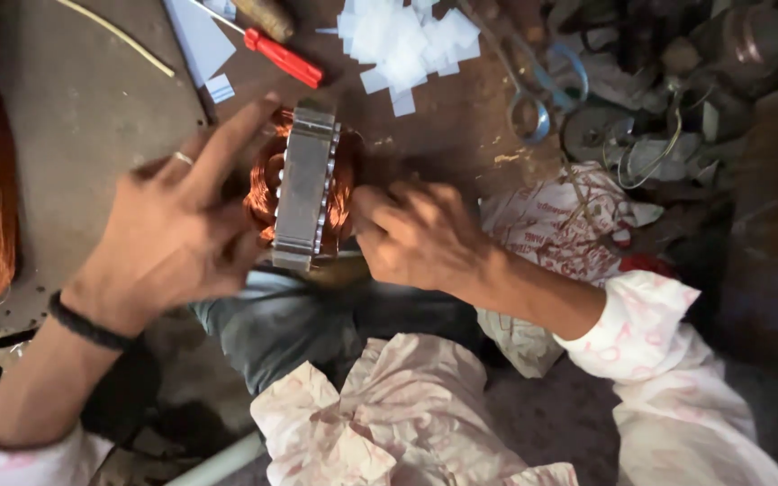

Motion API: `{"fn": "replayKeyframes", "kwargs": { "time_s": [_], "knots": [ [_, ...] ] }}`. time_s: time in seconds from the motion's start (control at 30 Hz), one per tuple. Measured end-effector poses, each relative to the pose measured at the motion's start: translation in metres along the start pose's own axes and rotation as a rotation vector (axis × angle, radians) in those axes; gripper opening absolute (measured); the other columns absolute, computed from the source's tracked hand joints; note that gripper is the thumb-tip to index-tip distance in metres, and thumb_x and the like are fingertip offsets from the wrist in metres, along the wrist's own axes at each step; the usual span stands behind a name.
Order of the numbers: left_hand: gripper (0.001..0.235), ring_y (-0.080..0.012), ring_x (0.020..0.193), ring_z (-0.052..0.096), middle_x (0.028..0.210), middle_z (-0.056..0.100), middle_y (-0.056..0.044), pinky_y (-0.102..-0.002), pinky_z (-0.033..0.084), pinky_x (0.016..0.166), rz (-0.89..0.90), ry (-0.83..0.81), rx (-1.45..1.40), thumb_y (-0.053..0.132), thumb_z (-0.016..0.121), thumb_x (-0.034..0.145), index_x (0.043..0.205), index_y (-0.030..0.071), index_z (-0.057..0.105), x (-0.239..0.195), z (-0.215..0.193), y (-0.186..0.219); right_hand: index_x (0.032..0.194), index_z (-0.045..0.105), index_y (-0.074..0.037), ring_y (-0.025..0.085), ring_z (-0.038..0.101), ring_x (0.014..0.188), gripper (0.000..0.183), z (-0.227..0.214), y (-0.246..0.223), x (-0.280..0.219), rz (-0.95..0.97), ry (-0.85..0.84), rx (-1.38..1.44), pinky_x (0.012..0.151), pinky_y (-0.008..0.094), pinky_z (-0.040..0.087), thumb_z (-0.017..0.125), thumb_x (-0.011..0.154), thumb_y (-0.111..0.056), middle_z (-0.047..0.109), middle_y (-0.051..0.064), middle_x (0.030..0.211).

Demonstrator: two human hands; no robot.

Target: The recorder is winding and assembling copper coils into an electrical motor stator core using plastic strips and a screwdriver for positioning.

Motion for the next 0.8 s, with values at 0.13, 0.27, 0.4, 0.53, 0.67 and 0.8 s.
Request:
{"fn": "replayKeyframes", "kwargs": {
  "time_s": [0.13,0.27,0.4,0.53,0.67,0.8],
  "knots": [
    [0.032,-0.0326,0.119,0.065,0.156,0.045,-0.017,-0.048,0.056,0.088,-0.018,0.113,-0.072,0.036,0.08,0.06,0.069,0.005,0.077,-0.007,0.002,0.017,0.102,0.077,-0.002,0.022,0.066,0.073,0.023,-0.01,0.007,-0.005,0.117,0.026,0.202,0.064,0.036,0.056,0.075,0.08,-0.005,0.063,0.006,0.092],
    [0.048,-0.0352,0.129,0.059,0.156,0.042,-0.018,-0.05,0.053,0.098,-0.066,0.201,-0.192,0.043,0.084,0.067,0.073,-0.004,0.076,-0.006,0.008,0.011,0.125,0.075,-0.003,0.015,0.064,0.075,0.034,-0.01,0.028,-0.035,0.586,0.247,0.582,0.067,0.029,0.052,0.075,0.092,0.004,0.065,0.002,0.098],
    [0.054,-0.0371,0.13,0.058,0.157,0.042,-0.018,-0.047,0.053,0.096,-0.065,0.115,-0.26,0.045,0.087,0.068,0.067,-0.007,0.072,-0.002,-0.001,0.003,0.135,0.071,-0.007,0.011,0.068,0.089,0.041,-0.009,0.02,-0.038,0.663,0.401,0.709,0.075,0.023,0.058,0.074,0.096,0.006,0.057,0.007,0.117],
    [0.051,-0.0376,0.132,0.056,0.158,0.043,-0.016,-0.047,0.051,0.101,-0.034,0.087,-0.296,0.039,0.087,0.065,0.069,-0.009,0.07,-0.002,0.001,-0.002,0.155,0.044,-0.008,0.015,0.064,0.113,0.072,-0.012,0.013,-0.011,0.659,0.396,0.679,0.096,0.028,0.058,0.079,0.092,-0.002,0.051,0.011,0.144],
    [0.05,-0.0362,0.131,0.057,0.16,0.042,-0.014,-0.047,0.051,0.103,-0.024,0.089,-0.313,0.037,0.086,0.065,0.071,-0.009,0.069,-0.002,0.002,-0.003,0.157,0.028,-0.007,0.027,0.059,0.124,0.084,-0.007,0.014,0.016,0.562,0.331,0.751,0.094,0.032,0.055,0.076,0.088,-0.005,0.047,0.019,0.151],
    [0.052,-0.0361,0.128,0.057,0.158,0.044,-0.014,-0.047,0.051,0.1,-0.039,0.081,-0.292,0.039,0.087,0.063,0.066,-0.01,0.068,-0.002,0.005,-0.006,0.163,0.037,-0.008,0.025,0.063,0.11,0.083,0.022,0.026,0.009,0.594,0.15,0.618,0.088,0.03,0.056,0.077,0.091,-0.006,0.063,0.01,0.133]
  ]
}}
Point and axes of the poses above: each hand's wrist, its own x-axis towards the middle knuckle, its own z-axis out of the palm, y = z × x, the point moved 5 cm from there along x, towards the middle knuckle
